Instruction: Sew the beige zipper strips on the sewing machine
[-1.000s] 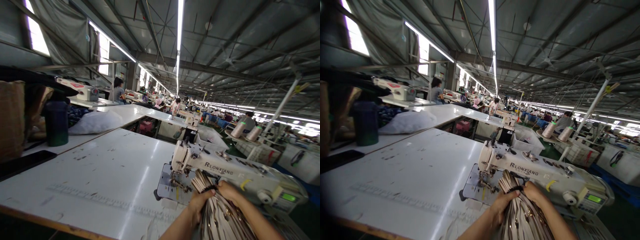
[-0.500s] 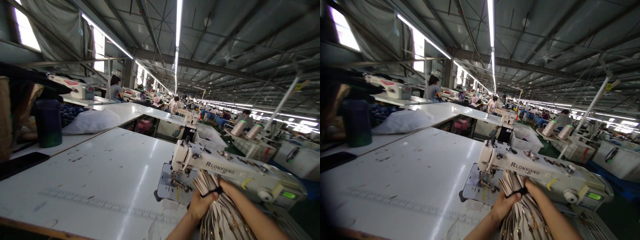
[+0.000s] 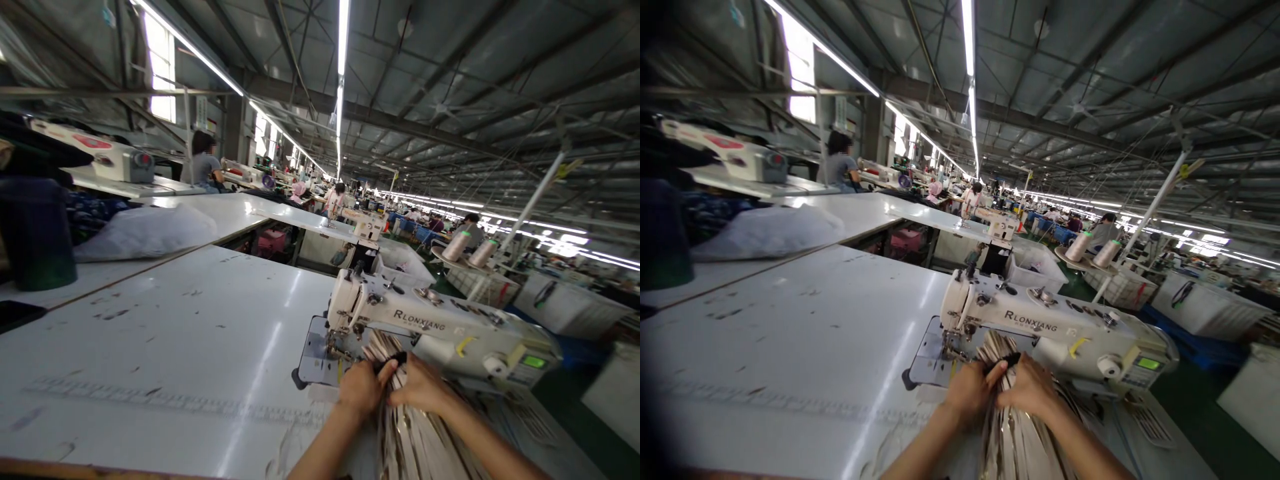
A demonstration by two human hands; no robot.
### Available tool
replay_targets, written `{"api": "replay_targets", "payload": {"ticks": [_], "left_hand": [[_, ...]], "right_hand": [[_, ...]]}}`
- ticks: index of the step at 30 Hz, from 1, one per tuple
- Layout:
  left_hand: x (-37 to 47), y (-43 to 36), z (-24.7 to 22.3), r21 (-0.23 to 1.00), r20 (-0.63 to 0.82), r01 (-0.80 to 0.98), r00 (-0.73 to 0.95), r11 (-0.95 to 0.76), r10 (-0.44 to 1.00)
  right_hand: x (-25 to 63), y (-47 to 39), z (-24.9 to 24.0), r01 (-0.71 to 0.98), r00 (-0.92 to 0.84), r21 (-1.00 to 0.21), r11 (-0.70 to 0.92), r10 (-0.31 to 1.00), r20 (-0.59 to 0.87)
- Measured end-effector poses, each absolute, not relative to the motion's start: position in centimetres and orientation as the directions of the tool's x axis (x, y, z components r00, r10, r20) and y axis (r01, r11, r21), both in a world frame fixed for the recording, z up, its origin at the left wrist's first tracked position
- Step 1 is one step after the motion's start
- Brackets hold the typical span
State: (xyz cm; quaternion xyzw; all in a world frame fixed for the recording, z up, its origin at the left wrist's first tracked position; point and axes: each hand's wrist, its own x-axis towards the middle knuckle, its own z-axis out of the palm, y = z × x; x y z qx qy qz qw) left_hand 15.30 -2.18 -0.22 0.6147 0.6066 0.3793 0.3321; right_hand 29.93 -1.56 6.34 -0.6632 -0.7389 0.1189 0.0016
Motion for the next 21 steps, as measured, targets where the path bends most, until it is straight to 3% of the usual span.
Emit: {"api": "replay_targets", "payload": {"ticks": [2, 5, 8, 11, 14, 18, 21], "left_hand": [[13.5, -2.2, 0.2, 0.876, 0.139, 0.464, 0.014, -0.129, 0.990], [11.8, -2.3, 0.9, 0.963, 0.224, 0.155, -0.016, -0.219, 0.974], [11.0, -2.7, 1.6, 0.967, 0.179, -0.132, -0.260, -0.218, 0.949], [9.8, -3.7, 2.5, 0.915, 0.132, -0.285, -0.456, -0.285, 0.880], [6.9, -4.9, 3.4, 0.880, 0.147, -0.290, -0.589, -0.377, 0.795], [-1.9, -6.3, 5.4, 0.833, 0.130, -0.221, -0.813, -0.507, 0.568], [-10.6, -6.9, 8.4, 0.878, 0.110, -0.050, -0.947, -0.476, 0.302]], "right_hand": [[29.3, -1.4, 6.0, 0.982, -0.102, -0.177, 0.070, 0.978, -0.182], [29.3, -1.2, 5.7, 0.972, -0.173, -0.192, 0.132, 0.962, -0.212], [29.5, -1.8, 5.6, 0.937, -0.331, -0.190, 0.293, 0.917, -0.223], [29.3, -2.7, 5.8, 0.933, -0.356, -0.147, 0.328, 0.901, -0.250], [29.2, -2.9, 5.8, 0.932, -0.361, -0.119, 0.341, 0.888, -0.284], [29.7, -2.3, 5.3, 0.901, -0.434, -0.098, 0.423, 0.865, -0.252], [29.9, -1.8, 4.7, 0.898, -0.440, -0.084, 0.433, 0.867, -0.235]]}}
